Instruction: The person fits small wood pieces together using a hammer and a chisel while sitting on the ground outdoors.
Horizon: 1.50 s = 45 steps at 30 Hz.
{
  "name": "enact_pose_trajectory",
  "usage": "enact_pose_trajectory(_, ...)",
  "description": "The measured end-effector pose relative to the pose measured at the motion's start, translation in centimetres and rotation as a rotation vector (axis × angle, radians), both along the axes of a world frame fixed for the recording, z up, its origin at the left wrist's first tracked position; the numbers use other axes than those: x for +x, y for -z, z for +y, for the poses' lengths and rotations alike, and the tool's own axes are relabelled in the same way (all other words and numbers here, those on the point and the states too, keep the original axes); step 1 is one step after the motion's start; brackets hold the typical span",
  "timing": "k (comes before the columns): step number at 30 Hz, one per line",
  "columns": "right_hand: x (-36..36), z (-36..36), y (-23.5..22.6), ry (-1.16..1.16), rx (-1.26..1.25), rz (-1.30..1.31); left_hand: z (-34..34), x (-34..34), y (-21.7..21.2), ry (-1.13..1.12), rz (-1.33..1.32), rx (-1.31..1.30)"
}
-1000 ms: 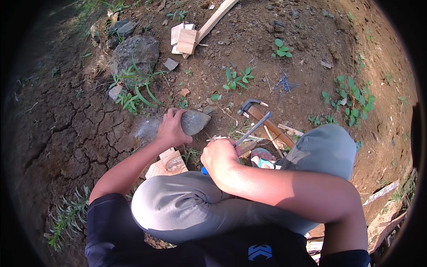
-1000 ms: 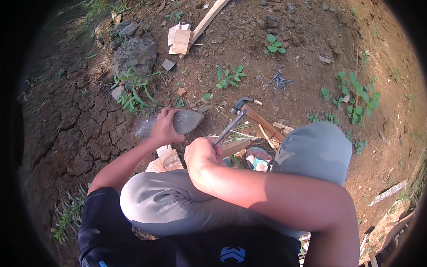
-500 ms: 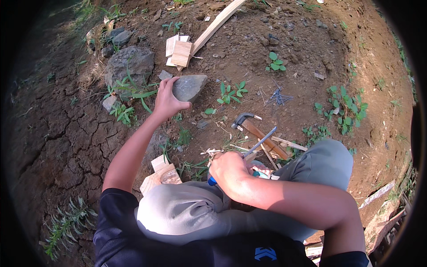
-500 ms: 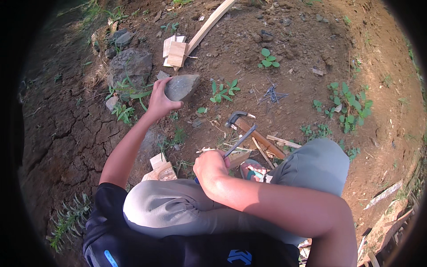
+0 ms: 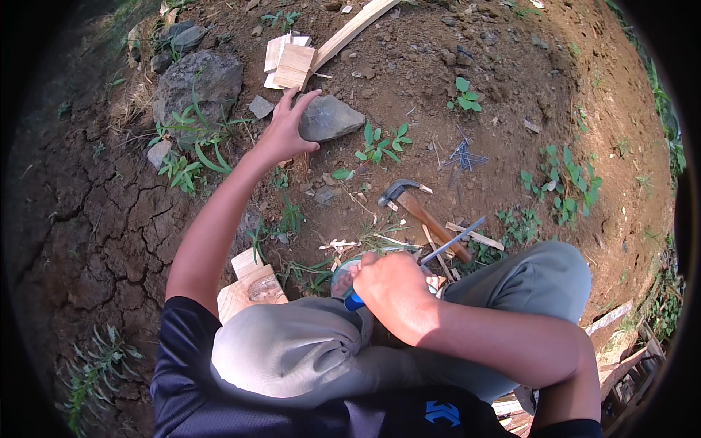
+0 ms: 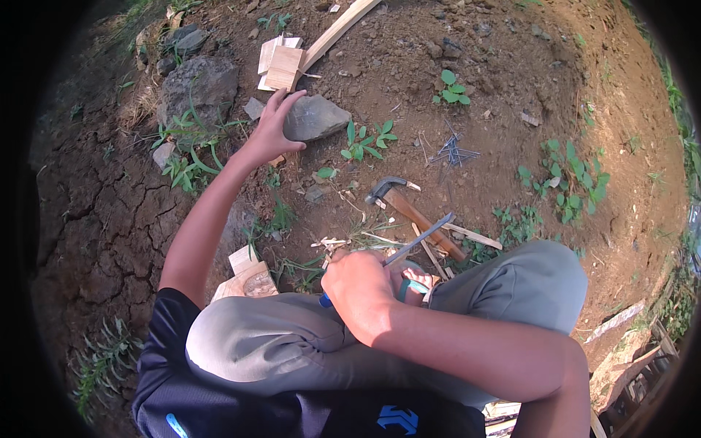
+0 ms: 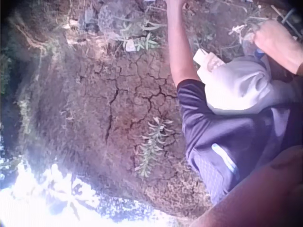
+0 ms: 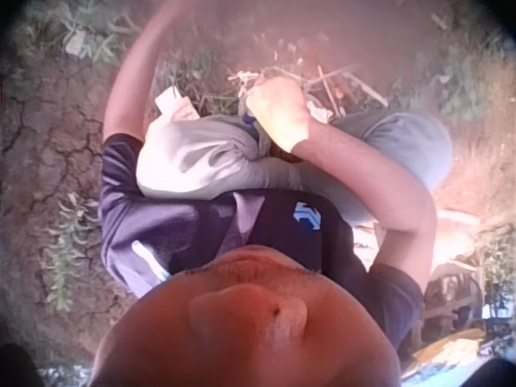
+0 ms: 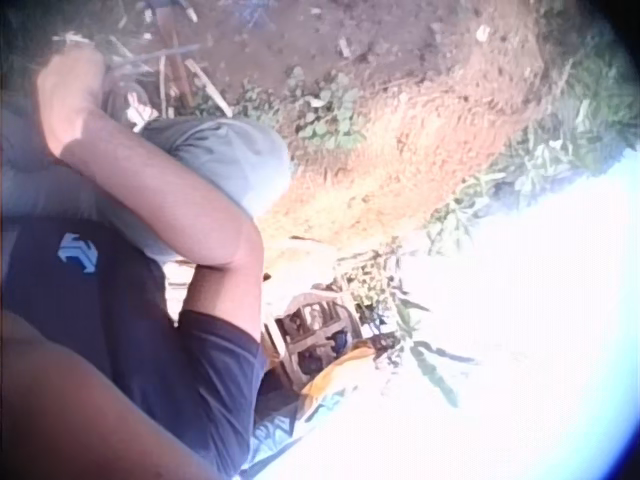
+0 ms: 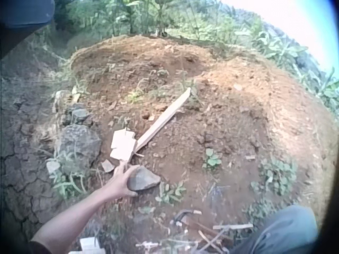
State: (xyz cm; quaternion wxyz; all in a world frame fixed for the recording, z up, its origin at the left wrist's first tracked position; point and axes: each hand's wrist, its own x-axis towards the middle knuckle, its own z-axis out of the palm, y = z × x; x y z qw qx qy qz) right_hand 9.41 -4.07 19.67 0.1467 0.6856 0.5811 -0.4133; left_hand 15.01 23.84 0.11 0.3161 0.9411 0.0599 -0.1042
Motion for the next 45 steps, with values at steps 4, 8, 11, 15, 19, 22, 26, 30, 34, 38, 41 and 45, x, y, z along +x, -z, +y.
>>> enact_pose_trajectory(4,-1.1,-0.4,0.5,-0.021,0.079,-0.044,-1.9,1.1,1.8,0.002,0.037,0.146)
enact_pose_trajectory(8,-1.5,-0.6,0.7,0.039,0.059,-0.016,-1.8,1.4,2.8,0.053,0.021,0.195)
enact_pose_trajectory(11,-1.2,-0.8,0.8,0.022,0.060,0.018,-1.4,1.2,2.4,0.116,0.026,0.168)
enact_pose_trajectory(15,-1.5,-0.6,0.3,-0.006,0.104,-0.039,-0.5,0.7,2.1,0.210,-0.003,0.149)
enact_pose_trajectory(19,-1.3,-0.7,0.6,0.040,0.109,-0.055,-0.3,0.3,1.7,0.292,0.002,0.181)
enact_pose_trajectory(22,-0.8,-0.2,-1.2,0.051,0.064,-0.213,-0.8,-1.2,0.6,0.101,-0.013,-0.019)
enact_pose_trajectory(26,0.2,1.2,-2.7,0.060,0.000,-0.224,0.7,-6.4,1.2,-0.170,-0.171,-0.157)
enact_pose_trajectory(30,2.2,3.0,-4.5,0.216,-0.032,-0.177,1.4,-12.9,-0.2,-0.360,-0.112,-0.264)
enact_pose_trajectory(34,5.1,3.9,-6.5,0.345,0.089,-0.193,0.7,-17.9,-5.5,-0.599,-0.005,-0.361)
enact_pose_trajectory(38,7.3,4.2,-7.4,0.543,0.223,-0.168,0.1,-24.1,-12.4,-0.791,0.132,-0.408)
enact_pose_trajectory(41,8.2,3.5,-8.8,0.730,0.354,-0.057,-1.8,-27.3,-19.0,-0.920,0.144,-0.476)
enact_pose_trajectory(45,7.7,0.9,-11.7,1.033,0.611,0.088,-5.0,-29.2,-30.5,-0.994,0.297,-0.424)
